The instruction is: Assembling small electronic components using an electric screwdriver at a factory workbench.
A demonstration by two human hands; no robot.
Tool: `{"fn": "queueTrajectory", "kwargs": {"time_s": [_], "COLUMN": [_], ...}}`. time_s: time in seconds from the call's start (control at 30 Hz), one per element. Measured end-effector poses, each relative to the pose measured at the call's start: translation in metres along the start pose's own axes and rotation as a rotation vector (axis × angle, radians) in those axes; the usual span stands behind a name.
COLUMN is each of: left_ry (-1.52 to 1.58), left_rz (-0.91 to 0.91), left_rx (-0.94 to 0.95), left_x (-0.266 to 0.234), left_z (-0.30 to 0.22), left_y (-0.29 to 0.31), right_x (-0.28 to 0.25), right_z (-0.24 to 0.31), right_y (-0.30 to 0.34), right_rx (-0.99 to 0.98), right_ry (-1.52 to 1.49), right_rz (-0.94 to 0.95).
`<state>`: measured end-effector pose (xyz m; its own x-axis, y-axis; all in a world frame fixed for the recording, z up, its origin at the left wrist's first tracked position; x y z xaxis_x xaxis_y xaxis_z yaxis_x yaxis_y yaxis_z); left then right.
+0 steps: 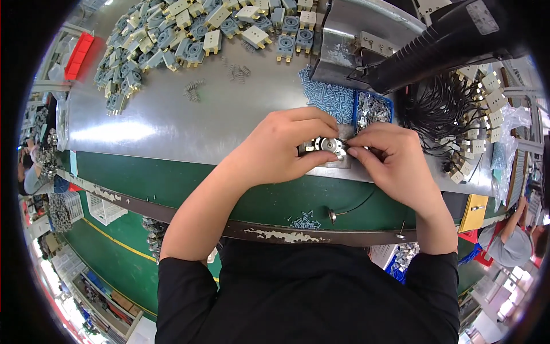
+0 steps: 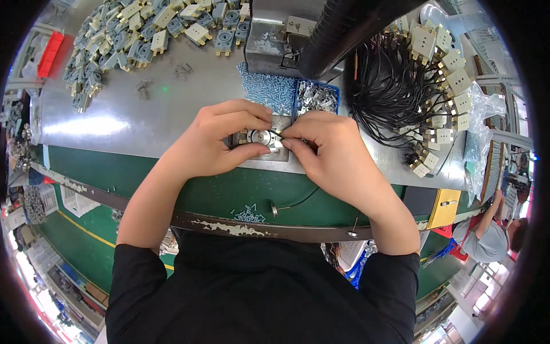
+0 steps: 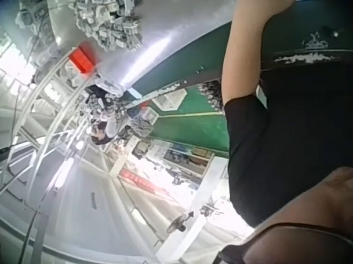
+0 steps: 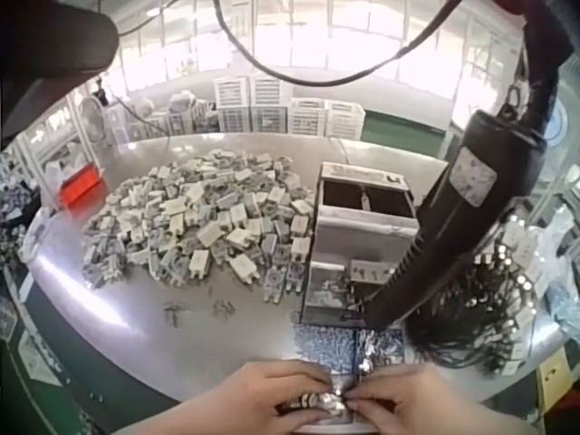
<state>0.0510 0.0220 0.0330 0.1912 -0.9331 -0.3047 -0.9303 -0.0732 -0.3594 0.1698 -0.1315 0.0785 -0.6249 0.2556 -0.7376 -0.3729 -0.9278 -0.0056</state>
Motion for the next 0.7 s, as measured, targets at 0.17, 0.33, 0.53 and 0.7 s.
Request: {"fn": "queueTrajectory", "kwargs": {"time_s": [0.17,0.33,0.53,0.7], "left_ry": [0.023,0.046,0.048,0.041], "left_rz": [0.004,-0.013,-0.028,-0.043], "left_rx": [-0.003,0.012,0.014,0.037], "left_x": [0.001,0.002,0.001,0.002], "left_z": [0.003,0.008,0.004,0.006], "left_y": [-0.001,0.001,0.003,0.005], "right_x": [-0.005,-0.008,-0.007,-0.006], "right_z": [-0.010,-0.024,-0.016,-0.013], "right_y": [-0.008,-0.029,-0.021,-0.019], "right_rx": [-0.093,-0.331,-0.290,0.009], "right_ry": [0.024,0.089,0.058,-0.098], "right_rz": [0.034,0.095,0.022,-0.094]}}
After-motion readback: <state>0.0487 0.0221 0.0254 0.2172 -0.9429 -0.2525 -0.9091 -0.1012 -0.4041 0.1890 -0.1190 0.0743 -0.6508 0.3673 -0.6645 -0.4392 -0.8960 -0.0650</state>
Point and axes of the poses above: each hand's wrist, its own y-axis away from the middle knuckle, its own x-axis out of the palm, z = x × y, the point moved 5 cm from there along -y, towards the middle knuckle, and after that the axes turned 7 degrees about y, right-handed, at the moved point
